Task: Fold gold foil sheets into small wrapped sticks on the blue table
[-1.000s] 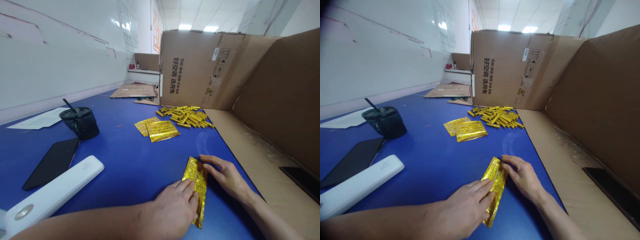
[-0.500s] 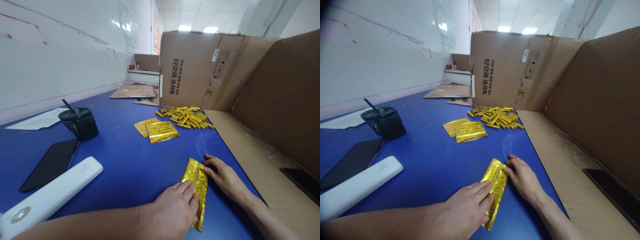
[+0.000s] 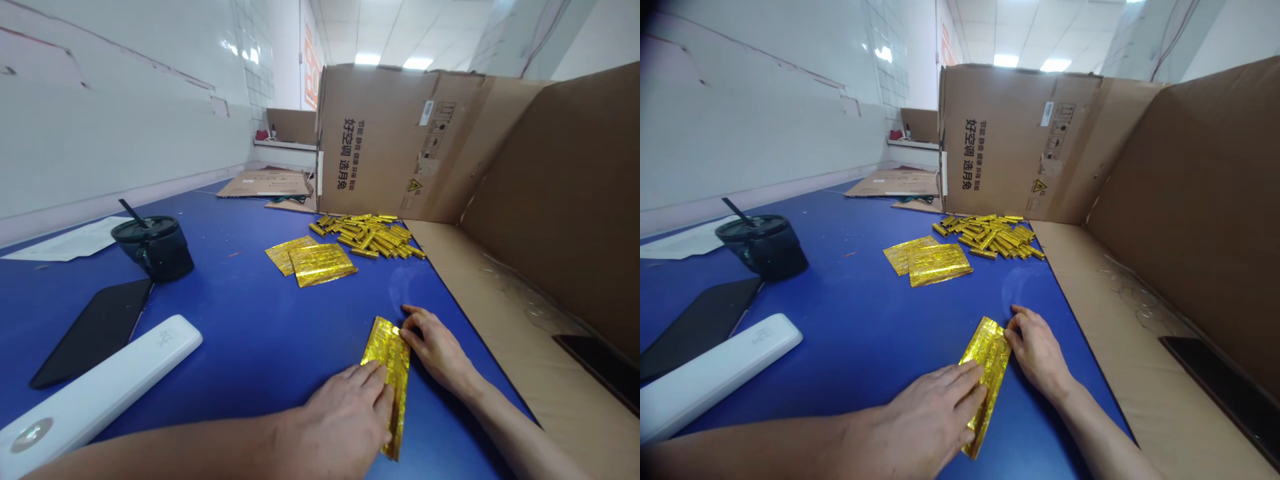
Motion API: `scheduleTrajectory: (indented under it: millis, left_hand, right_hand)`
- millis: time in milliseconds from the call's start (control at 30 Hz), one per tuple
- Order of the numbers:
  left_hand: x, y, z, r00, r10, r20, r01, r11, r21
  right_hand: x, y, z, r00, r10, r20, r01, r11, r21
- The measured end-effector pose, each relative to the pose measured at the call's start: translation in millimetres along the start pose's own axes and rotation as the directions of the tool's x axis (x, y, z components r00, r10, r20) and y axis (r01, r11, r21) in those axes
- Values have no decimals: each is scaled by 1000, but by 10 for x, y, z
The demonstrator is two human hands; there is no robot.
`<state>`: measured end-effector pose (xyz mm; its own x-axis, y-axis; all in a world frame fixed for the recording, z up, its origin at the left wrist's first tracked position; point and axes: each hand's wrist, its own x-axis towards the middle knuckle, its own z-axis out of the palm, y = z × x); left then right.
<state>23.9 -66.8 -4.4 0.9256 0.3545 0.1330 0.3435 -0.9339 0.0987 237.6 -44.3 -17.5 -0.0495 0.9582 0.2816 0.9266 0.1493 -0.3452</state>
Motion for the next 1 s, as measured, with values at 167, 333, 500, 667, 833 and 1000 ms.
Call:
scheduleTrajectory:
  millis: [167, 333, 500, 667, 833, 1000]
  left_hand:
    - [7, -24, 46, 999, 49, 0, -49, 998, 34]
    - [11, -41, 55, 998, 70, -7, -69, 996, 56]
    - [2, -14, 35, 997, 74, -23, -73, 996, 53]
    - [8, -8, 76, 994, 93, -48, -90, 994, 69]
    - [28, 3, 88, 996, 73, -50, -68, 993, 99]
    - [2, 0, 77, 997, 64, -30, -60, 991, 120]
  right_hand:
    - [-8, 12, 11, 1000, 10, -10, -11, 999, -40]
    - [-60, -48, -36, 997, 28, -67, -34, 996, -88]
    - [-290, -488, -196, 948, -231, 218, 190, 963, 192]
    - [-390, -692, -223, 815, -364, 452, 210, 911, 355]
    - [-214, -557, -162, 814, -349, 464, 213, 923, 320]
    - [72, -432, -29, 855, -310, 415, 261, 950, 170]
